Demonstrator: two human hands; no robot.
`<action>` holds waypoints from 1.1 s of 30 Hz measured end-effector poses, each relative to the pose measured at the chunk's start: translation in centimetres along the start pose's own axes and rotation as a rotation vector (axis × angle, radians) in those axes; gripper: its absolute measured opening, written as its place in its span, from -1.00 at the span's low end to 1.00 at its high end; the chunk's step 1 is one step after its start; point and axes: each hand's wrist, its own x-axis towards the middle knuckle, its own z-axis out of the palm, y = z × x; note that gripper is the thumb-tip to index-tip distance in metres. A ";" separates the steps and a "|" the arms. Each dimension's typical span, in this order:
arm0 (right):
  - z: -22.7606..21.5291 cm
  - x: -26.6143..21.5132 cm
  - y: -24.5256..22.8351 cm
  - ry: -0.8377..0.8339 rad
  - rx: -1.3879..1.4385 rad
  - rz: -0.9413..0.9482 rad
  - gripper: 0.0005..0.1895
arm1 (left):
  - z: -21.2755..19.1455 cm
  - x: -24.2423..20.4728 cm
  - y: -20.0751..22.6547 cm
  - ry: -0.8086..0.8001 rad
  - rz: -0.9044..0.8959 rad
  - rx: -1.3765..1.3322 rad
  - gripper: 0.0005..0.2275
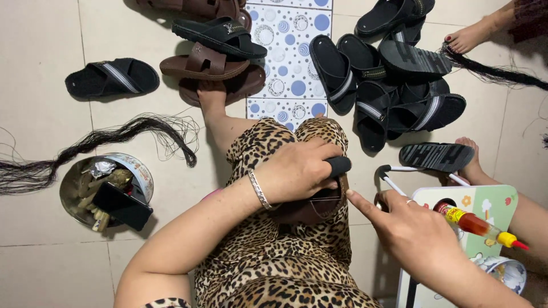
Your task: Hand-stitching a brown sandal strap using a needle and thread
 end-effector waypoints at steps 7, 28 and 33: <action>-0.2 2.7 -1.4 0.186 0.167 -0.082 -0.72 | -0.8 0.1 0.0 0.056 0.008 -0.022 -0.87; 3.4 2.3 -0.3 0.368 0.318 -0.118 -0.70 | 0.3 -4.0 5.2 0.159 -0.513 -1.254 -0.86; 1.8 1.5 -0.8 0.543 0.333 -0.228 -0.58 | 1.3 -3.1 5.6 -0.201 -0.691 -0.594 -0.73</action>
